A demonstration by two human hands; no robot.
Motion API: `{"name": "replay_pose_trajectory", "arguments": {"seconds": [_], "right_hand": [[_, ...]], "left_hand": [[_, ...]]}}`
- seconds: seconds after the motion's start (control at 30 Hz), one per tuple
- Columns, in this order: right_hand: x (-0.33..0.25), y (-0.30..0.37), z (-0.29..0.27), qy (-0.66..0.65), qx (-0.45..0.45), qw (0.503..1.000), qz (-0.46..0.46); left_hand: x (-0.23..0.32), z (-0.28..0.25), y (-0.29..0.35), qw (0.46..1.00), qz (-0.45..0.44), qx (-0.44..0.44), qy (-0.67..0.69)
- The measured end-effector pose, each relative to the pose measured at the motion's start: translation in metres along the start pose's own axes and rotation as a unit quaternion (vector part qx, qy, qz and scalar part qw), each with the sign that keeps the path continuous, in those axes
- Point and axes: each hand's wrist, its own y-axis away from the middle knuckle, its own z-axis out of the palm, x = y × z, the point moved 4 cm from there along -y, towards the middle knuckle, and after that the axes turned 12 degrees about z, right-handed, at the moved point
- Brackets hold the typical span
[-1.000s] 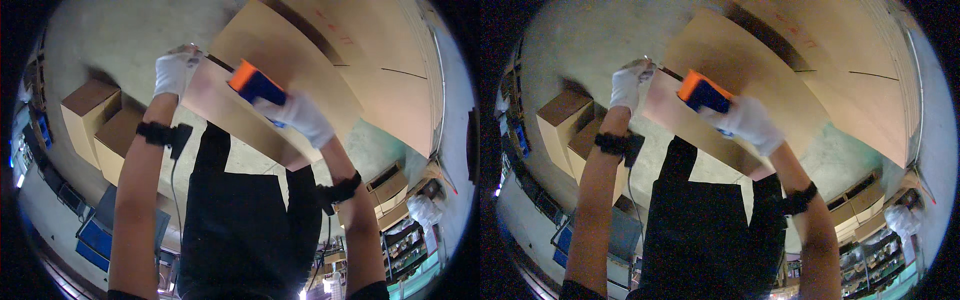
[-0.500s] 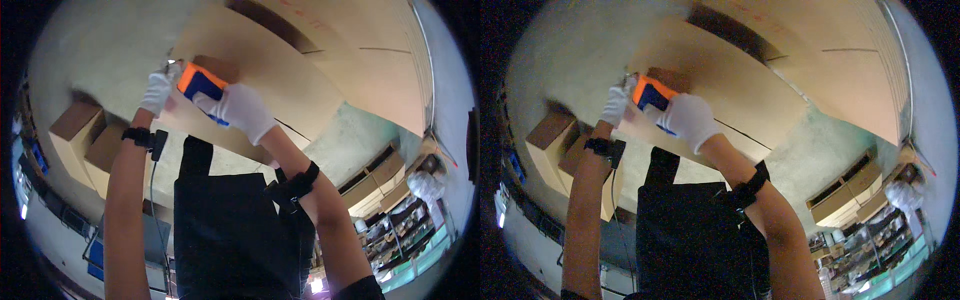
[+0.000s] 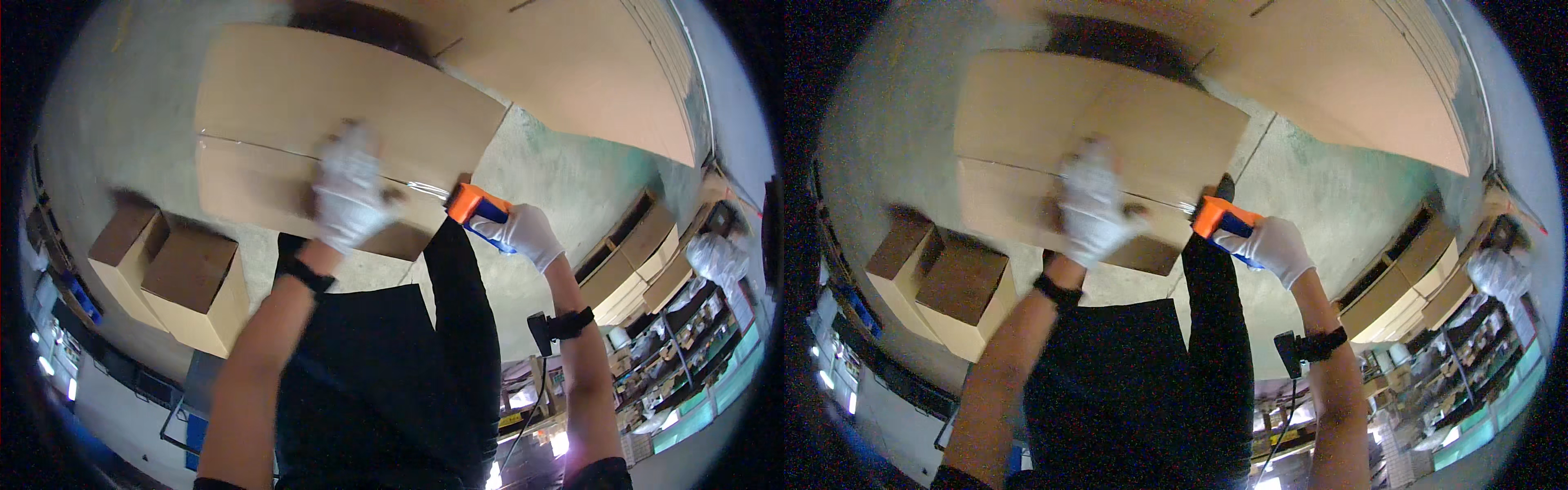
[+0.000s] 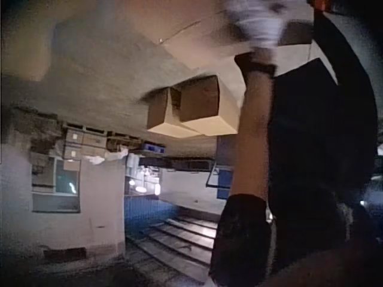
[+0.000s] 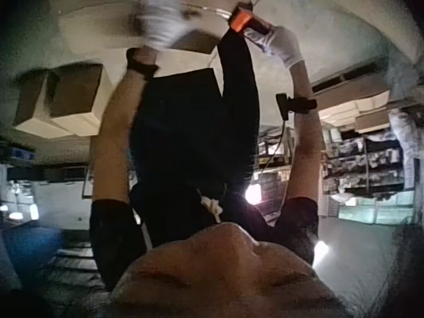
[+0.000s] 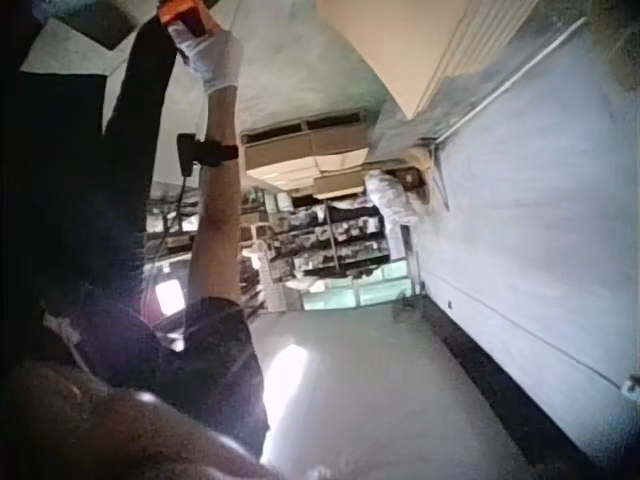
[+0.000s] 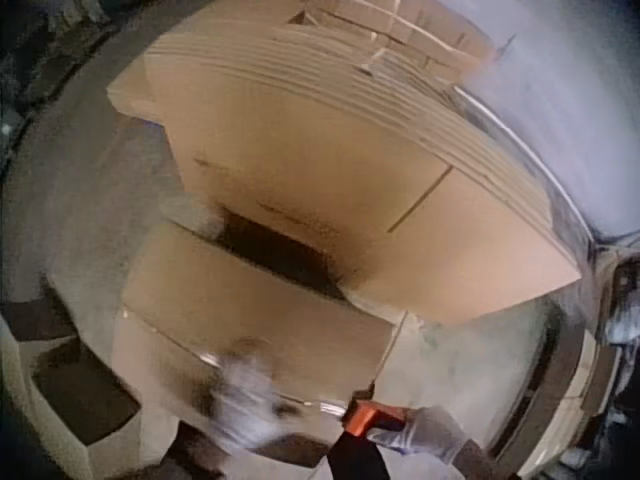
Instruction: Packing wrapped industrial items into a cardboard box, sealing the box with tape, and placing it on a pallet for shipping.
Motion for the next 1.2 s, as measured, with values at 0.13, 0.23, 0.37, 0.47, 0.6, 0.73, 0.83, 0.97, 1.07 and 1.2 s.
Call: {"name": "replay_pose_trajectory", "arguments": {"seconds": [0.13, 0.23, 0.37, 0.47, 0.6, 0.73, 0.83, 0.97, 1.07, 1.2], "right_hand": [[0.034, -0.017, 0.018, -0.119, -0.02, 0.989, -0.083], [0.099, -0.031, 0.026, -0.027, 0.001, 1.0, 0.012], [0.031, -0.048, 0.046, -0.051, 0.013, 0.994, 0.094], [0.007, -0.073, 0.071, -0.009, 0.105, 0.986, 0.132], [0.04, -0.11, 0.112, -0.208, 0.071, 0.959, 0.176], [0.067, -0.149, 0.1, -0.469, 0.148, 0.857, 0.151], [-0.022, -0.16, 0.106, -0.72, 0.065, 0.69, 0.027], [-0.018, -0.154, 0.08, -0.685, -0.063, 0.716, -0.121], [-0.123, -0.096, 0.062, -0.748, -0.096, 0.652, -0.074], [-0.318, 0.003, 0.04, -0.498, 0.064, 0.785, -0.363]], "left_hand": [[0.072, 0.042, -0.016, 0.993, 0.109, -0.033, -0.016], [0.08, 0.049, -0.027, 0.985, 0.158, -0.061, 0.033], [0.092, 0.09, -0.015, 0.968, 0.242, -0.048, 0.044], [0.098, 0.076, -0.045, 0.867, -0.177, -0.288, 0.367], [0.069, 0.015, -0.043, 0.968, 0.225, -0.009, 0.115], [-0.104, -0.104, -0.024, 0.953, -0.018, 0.195, -0.232], [-0.276, -0.108, 0.067, 0.873, -0.484, -0.051, -0.009], [-0.254, -0.134, 0.096, 0.917, -0.398, -0.042, -0.005], [-0.238, -0.199, 0.192, 0.83, -0.475, 0.269, 0.117], [-0.263, -0.277, 0.358, 0.619, -0.45, 0.574, 0.292]]}}
